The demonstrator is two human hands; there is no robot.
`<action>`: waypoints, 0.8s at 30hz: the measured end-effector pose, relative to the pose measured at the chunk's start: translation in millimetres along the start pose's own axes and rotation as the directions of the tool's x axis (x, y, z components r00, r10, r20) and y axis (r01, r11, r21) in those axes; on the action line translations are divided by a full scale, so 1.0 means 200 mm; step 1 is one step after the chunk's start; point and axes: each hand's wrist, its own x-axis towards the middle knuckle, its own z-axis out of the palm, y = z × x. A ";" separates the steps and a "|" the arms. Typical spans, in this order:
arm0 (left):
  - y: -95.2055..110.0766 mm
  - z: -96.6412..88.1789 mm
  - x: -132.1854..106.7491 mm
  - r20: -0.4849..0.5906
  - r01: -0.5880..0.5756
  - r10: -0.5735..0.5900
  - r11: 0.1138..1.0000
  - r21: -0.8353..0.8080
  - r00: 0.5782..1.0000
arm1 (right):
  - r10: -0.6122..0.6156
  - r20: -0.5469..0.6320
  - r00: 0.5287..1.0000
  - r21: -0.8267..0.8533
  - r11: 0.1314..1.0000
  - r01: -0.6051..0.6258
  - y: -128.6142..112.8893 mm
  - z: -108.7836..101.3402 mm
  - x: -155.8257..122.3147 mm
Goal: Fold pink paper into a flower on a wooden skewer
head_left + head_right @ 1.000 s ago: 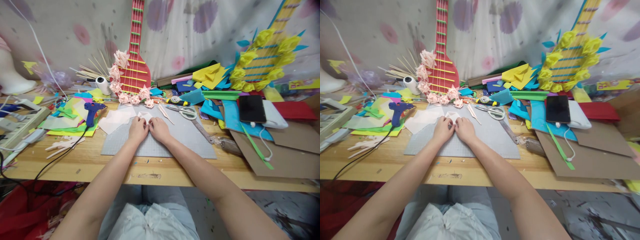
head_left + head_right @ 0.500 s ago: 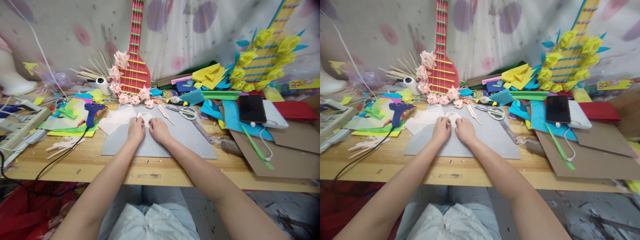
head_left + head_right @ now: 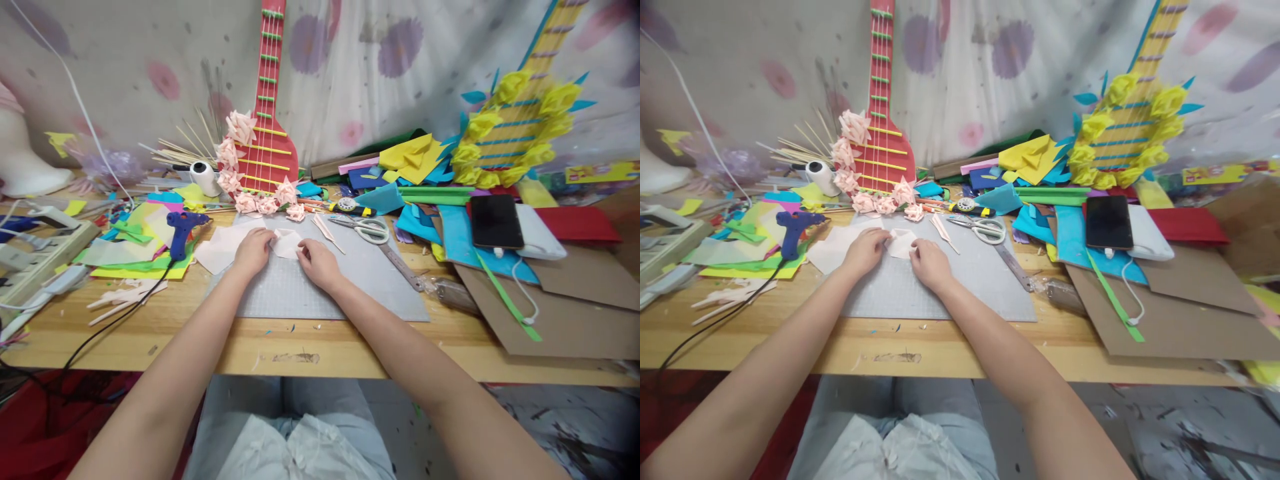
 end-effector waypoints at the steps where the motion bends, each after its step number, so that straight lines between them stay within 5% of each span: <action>1: 0.00 0.00 0.01 0.030 -0.012 0.011 1.000 0.018 0.999 | 0.009 -0.013 1.000 0.038 0.999 -0.008 0.01 -0.01 0.00; 14: 0.06 -0.04 0.05 0.107 -0.107 0.089 0.980 0.168 0.990 | -0.137 -0.063 0.989 0.078 0.987 0.141 0.04 -0.05 -0.01; 24: 0.18 -0.04 -0.05 0.025 -0.109 0.106 0.976 0.187 0.994 | -0.080 -0.042 0.996 0.034 0.996 0.081 0.08 -0.07 0.00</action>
